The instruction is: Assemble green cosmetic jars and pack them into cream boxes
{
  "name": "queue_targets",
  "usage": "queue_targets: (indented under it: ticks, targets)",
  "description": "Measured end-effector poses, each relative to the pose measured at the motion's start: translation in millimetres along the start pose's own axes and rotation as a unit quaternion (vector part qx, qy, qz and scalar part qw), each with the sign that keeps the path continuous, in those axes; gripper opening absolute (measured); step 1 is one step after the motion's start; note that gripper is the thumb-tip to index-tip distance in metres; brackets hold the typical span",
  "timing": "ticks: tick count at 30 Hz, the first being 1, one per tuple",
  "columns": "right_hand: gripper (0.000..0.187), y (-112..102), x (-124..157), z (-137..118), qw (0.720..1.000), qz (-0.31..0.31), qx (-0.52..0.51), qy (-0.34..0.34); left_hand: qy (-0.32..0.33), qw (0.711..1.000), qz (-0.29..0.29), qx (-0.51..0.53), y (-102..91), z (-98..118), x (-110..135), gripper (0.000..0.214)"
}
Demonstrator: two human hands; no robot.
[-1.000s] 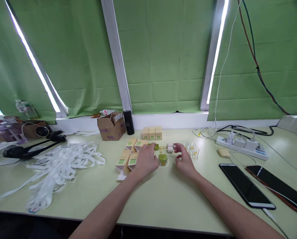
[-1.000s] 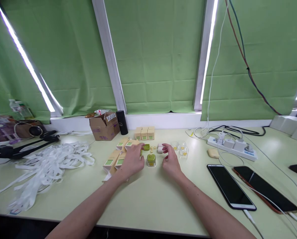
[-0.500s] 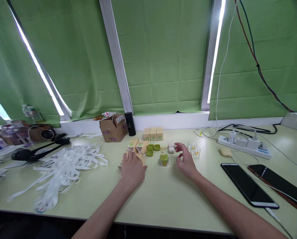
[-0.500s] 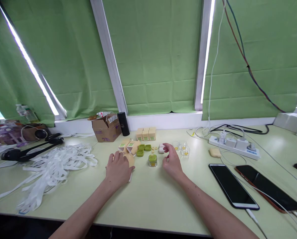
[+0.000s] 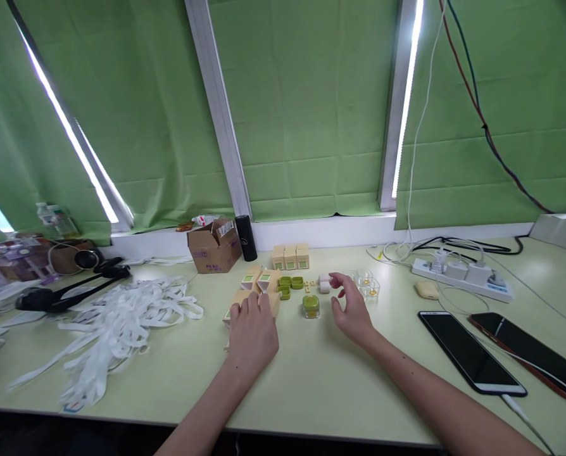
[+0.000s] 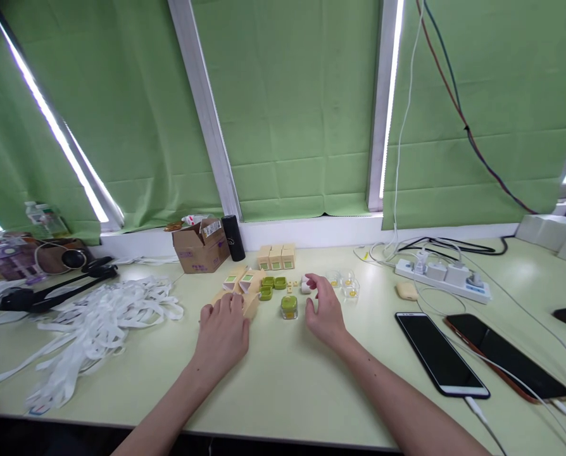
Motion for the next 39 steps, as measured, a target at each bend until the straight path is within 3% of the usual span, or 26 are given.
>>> queue_targets:
  ticks: [5,8,13,17,21,24,26,29,34,39]
  targets:
    - [0.031,1.6,1.0,-13.4,0.999,0.001,-0.030,-0.023,0.026,0.977,0.159,0.140,-48.0,12.3,-8.7,0.031]
    - [0.028,8.2,1.0,-15.9,0.998,-0.020,-0.057,-0.002,0.049,0.954,0.216,0.204,-56.9,24.0,-15.5,0.033]
    - [0.037,19.4,0.2,-17.0,0.985,-0.045,-0.162,0.046,0.105,0.928,0.213,0.288,-42.4,51.7,-31.4,0.029]
    - [0.039,18.1,-1.4,-8.1,0.978,-0.015,-0.197,0.072,0.174,0.909,0.195,0.325,-27.3,72.1,-36.7,0.025]
    - [0.036,5.9,-2.4,2.0,0.984,0.027,-0.162,0.073,0.214,0.894,0.196,0.343,-21.7,72.3,-35.0,0.035]
    - [0.034,-2.7,-2.6,-1.9,0.989,0.039,-0.130,0.054,0.192,0.888,0.203,0.365,-19.6,58.6,-34.6,0.056]
    - [0.038,-5.8,-2.8,-13.0,0.994,0.033,-0.100,0.018,0.164,0.892,0.208,0.367,-16.7,48.7,-34.9,0.063]
    - [0.046,-5.6,-0.6,-42.2,0.994,0.008,-0.030,-0.101,0.149,0.898,0.212,0.357,-12.3,41.9,-34.1,0.063]
    - [0.054,-2.3,13.0,-74.0,0.953,-0.010,0.084,-0.289,0.176,0.888,0.287,0.313,-18.2,39.1,-25.0,0.057]
    - [0.053,-3.4,20.1,-85.0,0.925,0.004,0.114,-0.362,0.175,0.878,0.337,0.291,-22.0,36.6,-18.7,0.045]
Point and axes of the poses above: each hand's wrist, its own x-axis away from the middle knuckle, its own y-axis out of the palm, z = x × y, the point moved 10 cm from there along -x, towards the middle knuckle, and after that the axes turned 9 degrees about -x, right-handed, at the moved point
